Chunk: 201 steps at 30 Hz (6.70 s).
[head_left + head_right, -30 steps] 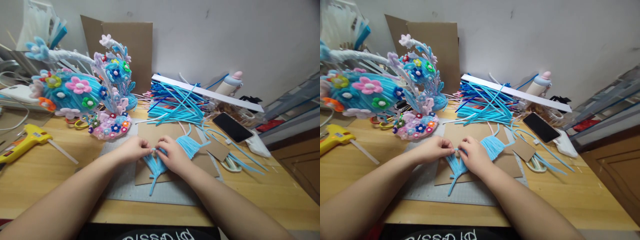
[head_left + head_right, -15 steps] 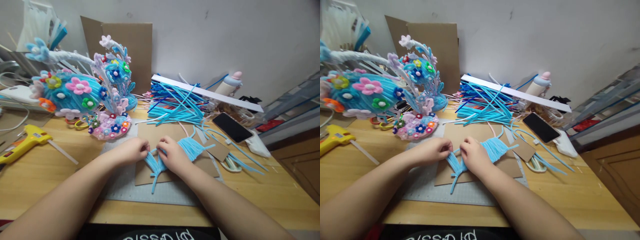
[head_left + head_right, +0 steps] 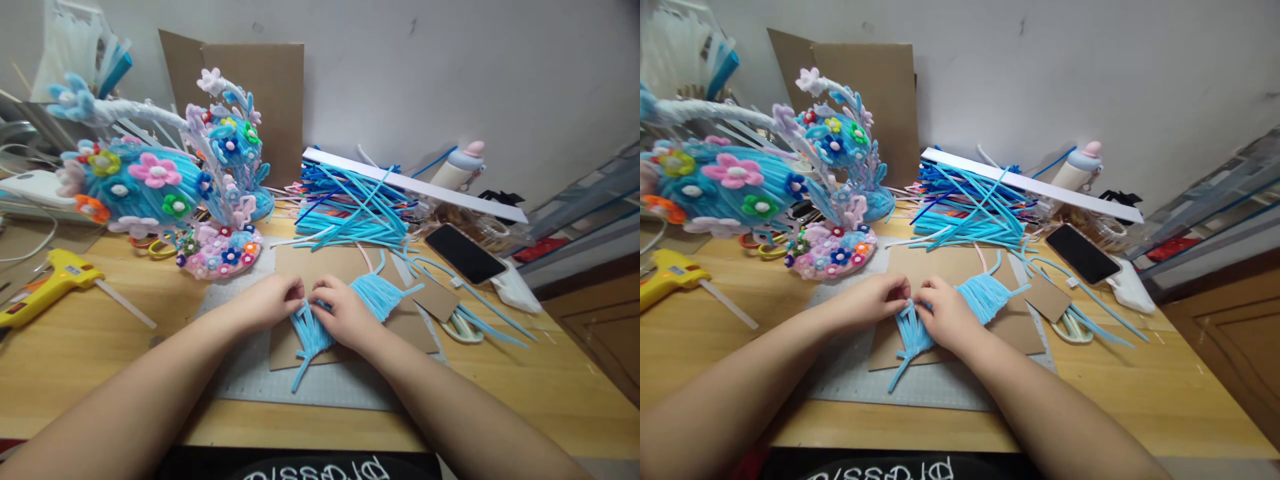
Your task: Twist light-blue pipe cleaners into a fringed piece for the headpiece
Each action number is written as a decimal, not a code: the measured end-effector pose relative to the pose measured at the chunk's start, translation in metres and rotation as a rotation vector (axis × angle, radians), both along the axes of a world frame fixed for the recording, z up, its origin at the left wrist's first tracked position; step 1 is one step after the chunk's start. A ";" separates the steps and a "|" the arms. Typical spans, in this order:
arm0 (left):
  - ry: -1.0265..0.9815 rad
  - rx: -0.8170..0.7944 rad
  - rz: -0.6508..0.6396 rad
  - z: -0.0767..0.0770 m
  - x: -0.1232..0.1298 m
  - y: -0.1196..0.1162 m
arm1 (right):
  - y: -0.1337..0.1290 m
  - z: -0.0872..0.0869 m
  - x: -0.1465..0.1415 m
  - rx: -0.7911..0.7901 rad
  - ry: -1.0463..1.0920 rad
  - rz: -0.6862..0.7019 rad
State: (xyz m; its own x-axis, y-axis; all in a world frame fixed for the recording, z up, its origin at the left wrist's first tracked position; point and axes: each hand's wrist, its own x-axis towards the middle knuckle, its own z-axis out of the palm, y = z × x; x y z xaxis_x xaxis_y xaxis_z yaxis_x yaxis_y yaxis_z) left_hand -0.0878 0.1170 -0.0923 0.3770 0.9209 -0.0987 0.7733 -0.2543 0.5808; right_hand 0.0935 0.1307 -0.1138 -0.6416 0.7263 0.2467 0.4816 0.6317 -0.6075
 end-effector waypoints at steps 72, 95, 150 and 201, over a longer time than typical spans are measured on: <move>-0.142 -0.219 0.023 -0.005 -0.004 0.005 | -0.004 0.009 -0.001 0.139 -0.140 -0.035; -0.287 -0.205 -0.009 -0.003 -0.004 0.003 | -0.001 0.003 0.000 0.136 -0.120 -0.062; -0.020 -0.074 -0.030 0.031 0.019 -0.017 | 0.041 0.042 0.035 -0.554 -0.209 0.320; -0.519 -0.263 0.408 -0.004 -0.015 -0.004 | 0.049 0.058 0.103 -0.297 -0.237 -0.045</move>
State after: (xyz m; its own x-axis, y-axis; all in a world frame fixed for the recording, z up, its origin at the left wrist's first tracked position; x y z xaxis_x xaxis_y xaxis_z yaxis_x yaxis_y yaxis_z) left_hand -0.1029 0.1130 -0.0965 0.0655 0.9690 -0.2382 0.3841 0.1959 0.9023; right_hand 0.1965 0.1793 -0.0553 -0.6217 0.7724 -0.1296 0.6535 0.4204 -0.6295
